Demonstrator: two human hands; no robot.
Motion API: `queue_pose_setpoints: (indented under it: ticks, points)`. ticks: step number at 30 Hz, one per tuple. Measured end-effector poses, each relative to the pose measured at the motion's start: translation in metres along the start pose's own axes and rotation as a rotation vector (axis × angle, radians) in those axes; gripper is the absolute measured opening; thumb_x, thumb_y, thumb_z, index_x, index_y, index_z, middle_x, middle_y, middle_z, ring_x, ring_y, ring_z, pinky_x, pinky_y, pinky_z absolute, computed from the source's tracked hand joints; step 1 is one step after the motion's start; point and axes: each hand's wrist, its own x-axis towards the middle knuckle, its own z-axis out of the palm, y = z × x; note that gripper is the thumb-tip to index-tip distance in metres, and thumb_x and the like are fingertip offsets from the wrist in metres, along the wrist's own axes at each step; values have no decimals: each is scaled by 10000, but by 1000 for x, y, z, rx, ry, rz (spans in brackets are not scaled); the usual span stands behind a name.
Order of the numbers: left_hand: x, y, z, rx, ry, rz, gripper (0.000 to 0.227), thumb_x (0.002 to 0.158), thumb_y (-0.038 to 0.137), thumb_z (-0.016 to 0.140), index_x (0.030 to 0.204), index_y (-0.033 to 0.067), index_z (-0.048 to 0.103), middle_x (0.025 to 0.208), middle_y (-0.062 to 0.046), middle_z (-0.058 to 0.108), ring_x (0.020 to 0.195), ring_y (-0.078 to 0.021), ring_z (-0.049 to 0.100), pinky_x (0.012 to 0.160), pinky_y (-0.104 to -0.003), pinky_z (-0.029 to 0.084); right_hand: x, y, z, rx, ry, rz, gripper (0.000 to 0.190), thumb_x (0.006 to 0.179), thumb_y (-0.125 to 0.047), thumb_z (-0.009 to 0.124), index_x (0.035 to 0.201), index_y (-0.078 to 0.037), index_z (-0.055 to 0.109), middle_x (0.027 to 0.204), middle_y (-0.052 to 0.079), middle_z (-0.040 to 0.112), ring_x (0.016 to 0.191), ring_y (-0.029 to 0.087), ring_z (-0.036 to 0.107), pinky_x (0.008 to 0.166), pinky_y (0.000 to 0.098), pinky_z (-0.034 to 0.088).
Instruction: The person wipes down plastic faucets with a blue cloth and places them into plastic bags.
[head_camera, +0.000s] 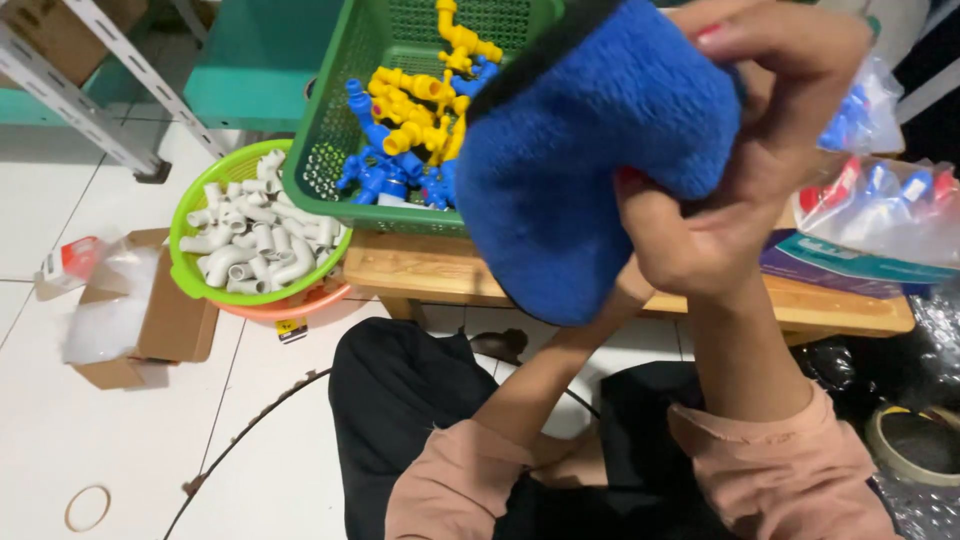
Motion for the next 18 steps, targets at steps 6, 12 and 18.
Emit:
queue_pose_setpoints:
  ticks: [6,12,18]
  points:
    - [-13,-8,-6,163,75,-36,418,917,400,489,1201,96,534,1165,-111,601,1187,-253,542,1017,-422,416,22,9,48,-199,-288,-123,476,722,-72,531,1191,-9,582,1148,197,534,1081,366,466,1024,507,300]
    - [-17,-34,-15,317,150,-73,417,876,445,484,1123,117,557,1085,-92,614,1150,-262,553,973,-438,426,0,49,92,-487,-421,-187,520,716,-61,615,1231,-132,648,1291,161,512,1128,410,409,915,542,318]
    - [-10,-17,-3,446,194,-109,423,835,491,479,1044,137,580,1006,-73,627,1113,-272,564,930,-453,436,-21,79,102,-541,-832,103,428,1047,-439,548,1434,-265,606,1424,99,516,1307,383,381,1032,606,207]
